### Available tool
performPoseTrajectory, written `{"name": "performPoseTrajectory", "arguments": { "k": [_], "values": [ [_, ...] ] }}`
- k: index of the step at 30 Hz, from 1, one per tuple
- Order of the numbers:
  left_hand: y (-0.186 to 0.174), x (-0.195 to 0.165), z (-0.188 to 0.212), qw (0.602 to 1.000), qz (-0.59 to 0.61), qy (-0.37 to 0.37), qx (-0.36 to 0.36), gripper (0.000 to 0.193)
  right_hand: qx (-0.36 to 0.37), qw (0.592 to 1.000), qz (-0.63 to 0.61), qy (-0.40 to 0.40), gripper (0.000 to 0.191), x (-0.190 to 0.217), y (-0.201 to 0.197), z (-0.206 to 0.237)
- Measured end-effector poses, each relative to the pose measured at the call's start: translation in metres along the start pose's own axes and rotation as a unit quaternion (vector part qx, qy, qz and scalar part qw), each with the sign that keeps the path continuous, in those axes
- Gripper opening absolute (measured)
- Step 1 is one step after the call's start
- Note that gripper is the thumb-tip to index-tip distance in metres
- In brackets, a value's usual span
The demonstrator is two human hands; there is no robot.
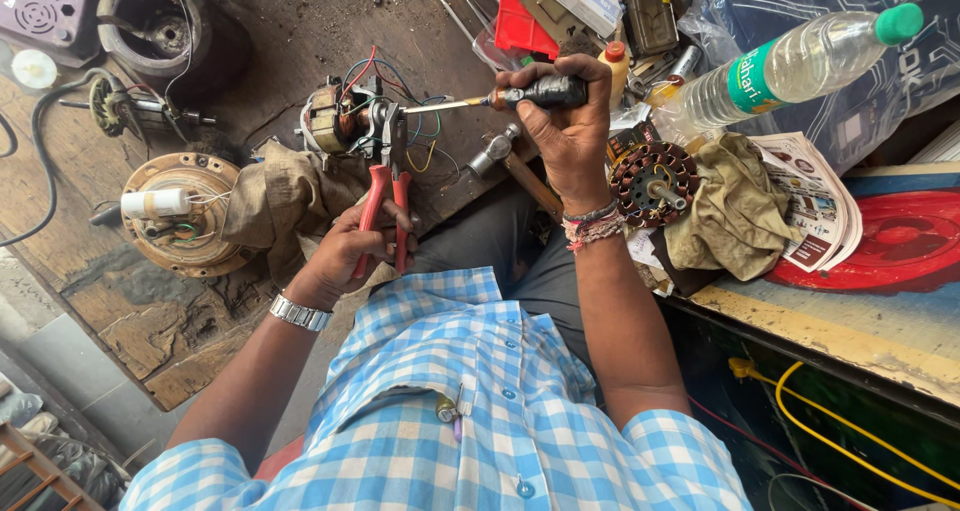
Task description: The person uses pliers and a screwdriver to adjust and tighten components inside an electric motor housing. They repeatedly reposition the motor, cut or trim wires, and manipulate internal parts while seated on the floor.
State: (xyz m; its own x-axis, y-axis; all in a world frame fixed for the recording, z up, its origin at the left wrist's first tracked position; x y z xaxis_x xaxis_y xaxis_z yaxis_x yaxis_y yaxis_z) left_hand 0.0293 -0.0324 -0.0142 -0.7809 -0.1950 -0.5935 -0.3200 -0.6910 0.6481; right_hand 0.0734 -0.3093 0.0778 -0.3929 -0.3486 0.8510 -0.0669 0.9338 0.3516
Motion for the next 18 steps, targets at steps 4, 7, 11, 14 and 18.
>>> {"name": "performPoseTrajectory", "arguments": {
  "k": [4,7,11,14,18],
  "values": [
    [-0.0026,0.0025,-0.0006,1.0,0.009,-0.006,-0.013,0.041,0.013,1.0,0.001,0.007,0.046,0.0022,-0.0006,-0.001],
    [-0.0025,0.0025,-0.0006,1.0,0.013,-0.007,-0.007,0.04,0.016,1.0,0.012,0.007,0.045,0.0025,-0.0003,-0.0018],
    [-0.0027,0.0026,-0.0005,1.0,0.01,-0.009,-0.008,0.04,0.011,1.0,0.018,0.0,0.045,0.0023,-0.0009,-0.0011],
    [-0.0028,0.0027,-0.0006,1.0,0.01,-0.011,-0.009,0.04,0.007,1.0,0.021,0.001,0.045,0.0024,-0.0023,-0.0007],
    [-0.0029,0.0026,-0.0006,1.0,0.013,-0.011,-0.012,0.039,0.004,1.0,0.02,-0.001,0.046,0.0023,-0.0033,-0.0013]
  ]
}}
Point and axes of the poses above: each hand's wrist, its own z-axis away from the middle knuckle, its own y-axis out of the palm, x = y × z, the point moved 5 cm from there along -z, towards the middle knuckle, and after that the axes turned 5 degrees about -y, right-handed, at the moved point
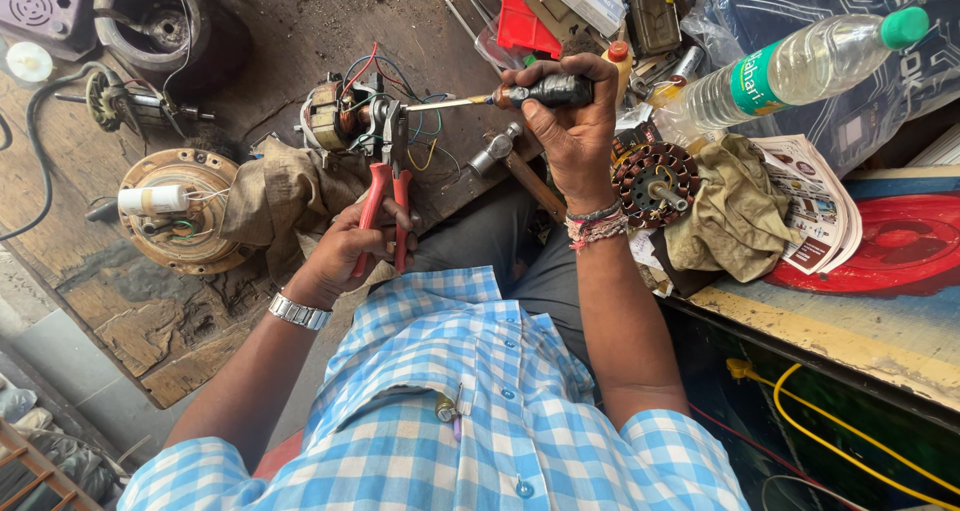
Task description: The person uses pliers and a screwdriver to adjust and tighten components inside an electric motor housing. They repeatedly reposition the motor, cut or trim wires, and manipulate internal parts while seated on the floor.
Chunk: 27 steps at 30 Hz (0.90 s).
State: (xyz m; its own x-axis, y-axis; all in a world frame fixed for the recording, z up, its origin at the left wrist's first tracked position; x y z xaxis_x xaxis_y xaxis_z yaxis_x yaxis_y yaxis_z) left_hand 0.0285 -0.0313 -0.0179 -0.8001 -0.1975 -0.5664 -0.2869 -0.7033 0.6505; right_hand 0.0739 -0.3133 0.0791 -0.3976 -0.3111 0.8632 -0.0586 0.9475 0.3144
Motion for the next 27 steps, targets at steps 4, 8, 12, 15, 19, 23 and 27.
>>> {"name": "performPoseTrajectory", "arguments": {
  "k": [4,8,12,15,19,23,27],
  "values": [
    [0.001,0.0,0.0,1.0,0.005,0.004,0.004,0.039,0.001,1.0,-0.004,0.005,0.045,-0.002,0.001,0.001],
    [-0.001,0.0,0.001,1.0,-0.01,0.005,0.002,0.039,0.024,1.0,-0.007,0.006,0.044,0.0,-0.002,-0.001],
    [-0.001,-0.001,0.002,1.0,-0.013,0.002,0.015,0.042,0.089,0.996,-0.011,0.017,0.044,0.0,-0.004,-0.009],
    [-0.001,-0.002,0.003,1.0,-0.01,0.008,0.015,0.043,0.037,0.999,-0.038,0.008,0.043,-0.001,-0.007,-0.01],
    [0.0,-0.001,0.006,1.0,-0.022,-0.008,0.004,0.041,0.038,0.999,-0.022,0.021,0.046,0.002,-0.006,-0.004],
    [0.004,-0.005,0.008,0.999,-0.037,-0.003,0.016,0.04,0.043,0.999,0.013,0.022,0.044,0.001,0.001,-0.004],
    [0.002,-0.012,0.017,0.999,-0.043,0.001,-0.018,0.038,-0.03,0.999,0.007,-0.01,0.046,-0.018,0.024,0.002]
  ]
}}
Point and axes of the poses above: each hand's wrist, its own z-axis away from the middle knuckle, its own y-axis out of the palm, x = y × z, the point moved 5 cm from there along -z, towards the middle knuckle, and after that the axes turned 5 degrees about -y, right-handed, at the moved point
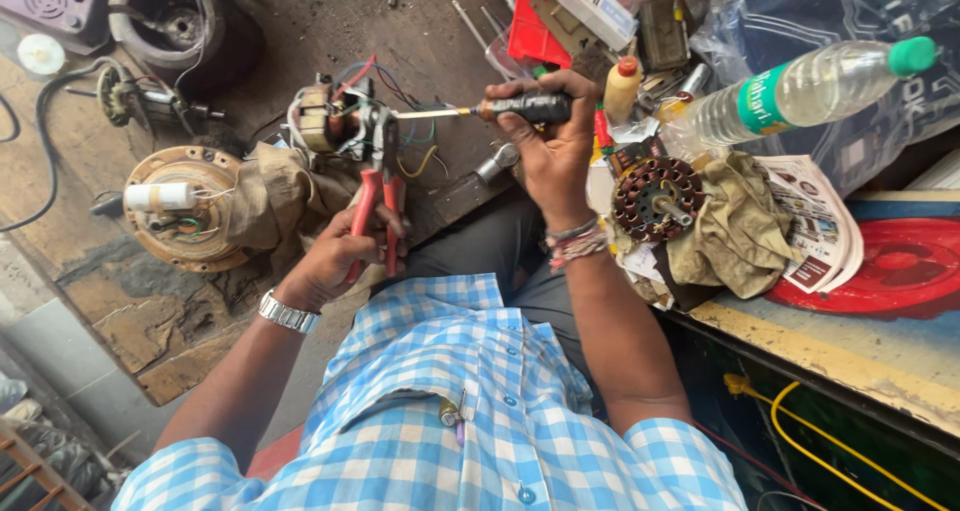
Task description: The person uses pliers and a screwdriver to adjust and tighten components inside an electric motor housing. They repeatedly reposition the motor, cut or trim wires, and manipulate internal parts while seated on the floor.
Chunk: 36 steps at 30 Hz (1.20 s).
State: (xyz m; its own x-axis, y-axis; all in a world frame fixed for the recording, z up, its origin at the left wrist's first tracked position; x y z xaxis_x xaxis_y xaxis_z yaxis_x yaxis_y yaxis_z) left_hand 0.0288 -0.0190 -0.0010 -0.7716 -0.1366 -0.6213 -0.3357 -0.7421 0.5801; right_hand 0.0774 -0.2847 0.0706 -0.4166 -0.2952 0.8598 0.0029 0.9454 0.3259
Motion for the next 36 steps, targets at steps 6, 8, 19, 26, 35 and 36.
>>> {"name": "performPoseTrajectory", "arguments": {
  "k": [6,8,19,26,35,36],
  "values": [
    [-0.011,-0.006,0.014,1.0,0.003,0.01,-0.007,0.043,0.056,0.996,-0.045,0.056,0.041,-0.006,0.002,-0.007],
    [-0.012,-0.004,0.008,1.0,-0.02,0.023,-0.003,0.043,0.039,0.997,-0.038,0.061,0.042,-0.003,-0.002,-0.009],
    [-0.019,0.02,-0.014,0.998,-0.044,-0.031,-0.037,0.04,-0.164,0.978,0.12,-0.051,0.047,0.022,-0.061,0.031],
    [-0.008,0.017,-0.019,0.982,-0.134,-0.088,-0.098,0.043,-0.139,0.947,0.277,-0.086,0.039,-0.019,-0.083,0.054],
    [-0.024,-0.002,0.005,0.883,-0.412,-0.172,-0.147,0.031,0.051,0.741,0.669,-0.03,0.03,-0.033,-0.053,0.052],
    [-0.025,-0.005,0.005,0.856,-0.47,-0.165,-0.139,0.027,0.056,0.725,0.685,-0.042,0.033,-0.031,-0.047,0.05]
  ]
}}
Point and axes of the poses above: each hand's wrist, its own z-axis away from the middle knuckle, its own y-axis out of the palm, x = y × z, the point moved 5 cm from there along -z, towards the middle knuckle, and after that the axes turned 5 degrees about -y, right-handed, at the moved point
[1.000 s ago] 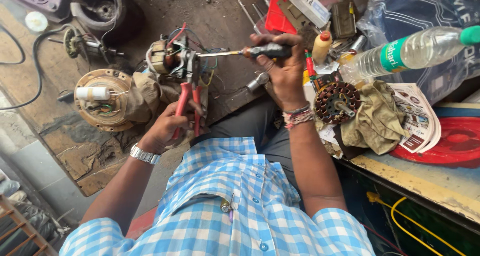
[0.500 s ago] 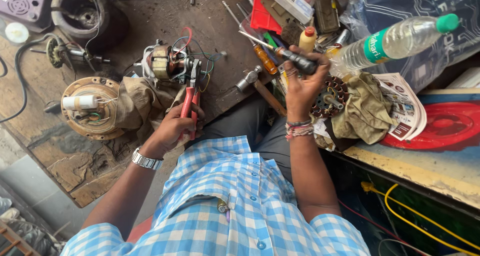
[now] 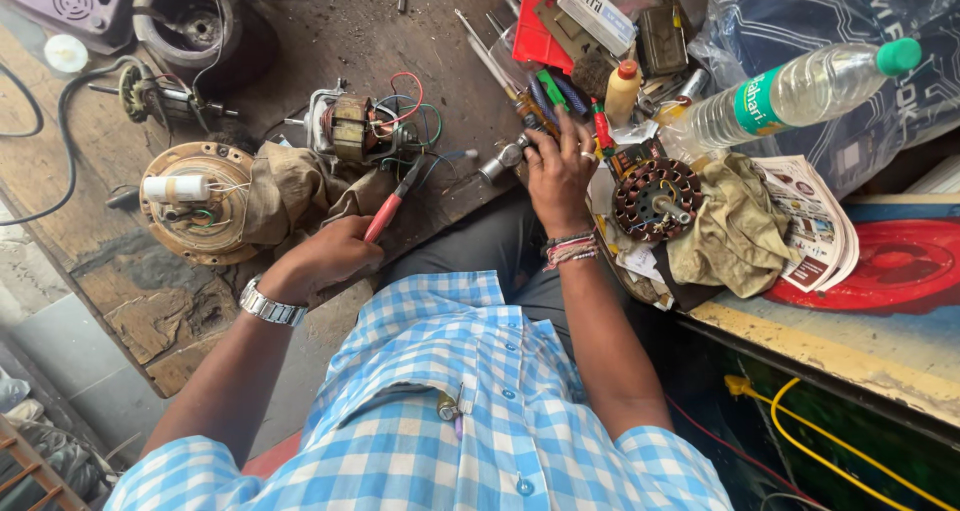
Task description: The person uses pliers and a screwdriver to adjust and tighten components inside an electric motor housing. They repeatedly reposition the motor, cut or trim wires, and manipulate internal parts while seated on the floor.
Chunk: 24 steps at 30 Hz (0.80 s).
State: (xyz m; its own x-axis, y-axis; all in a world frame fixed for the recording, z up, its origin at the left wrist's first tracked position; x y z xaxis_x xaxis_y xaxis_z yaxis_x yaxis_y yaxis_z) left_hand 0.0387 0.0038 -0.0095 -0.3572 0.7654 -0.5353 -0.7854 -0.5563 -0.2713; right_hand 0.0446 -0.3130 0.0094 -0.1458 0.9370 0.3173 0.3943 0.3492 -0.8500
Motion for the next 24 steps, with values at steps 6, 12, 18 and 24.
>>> {"name": "performPoseTrajectory", "arguments": {
  "k": [6,12,18,24],
  "values": [
    [-0.005,-0.011,0.007,0.998,-0.05,0.035,-0.013,0.026,-0.007,0.978,-0.177,0.112,0.019,0.03,-0.007,0.033],
    [0.032,-0.044,0.011,0.995,0.094,-0.004,-0.026,0.028,0.285,0.629,-0.625,0.364,0.055,0.073,0.048,0.09],
    [0.058,-0.091,0.035,0.99,-0.02,0.108,0.087,0.039,0.283,0.423,-0.776,0.372,0.053,0.09,0.053,0.09],
    [-0.018,-0.091,0.028,0.96,-0.142,0.216,-0.111,0.043,0.308,0.353,-0.799,0.376,0.039,0.092,0.032,0.08]
  ]
}}
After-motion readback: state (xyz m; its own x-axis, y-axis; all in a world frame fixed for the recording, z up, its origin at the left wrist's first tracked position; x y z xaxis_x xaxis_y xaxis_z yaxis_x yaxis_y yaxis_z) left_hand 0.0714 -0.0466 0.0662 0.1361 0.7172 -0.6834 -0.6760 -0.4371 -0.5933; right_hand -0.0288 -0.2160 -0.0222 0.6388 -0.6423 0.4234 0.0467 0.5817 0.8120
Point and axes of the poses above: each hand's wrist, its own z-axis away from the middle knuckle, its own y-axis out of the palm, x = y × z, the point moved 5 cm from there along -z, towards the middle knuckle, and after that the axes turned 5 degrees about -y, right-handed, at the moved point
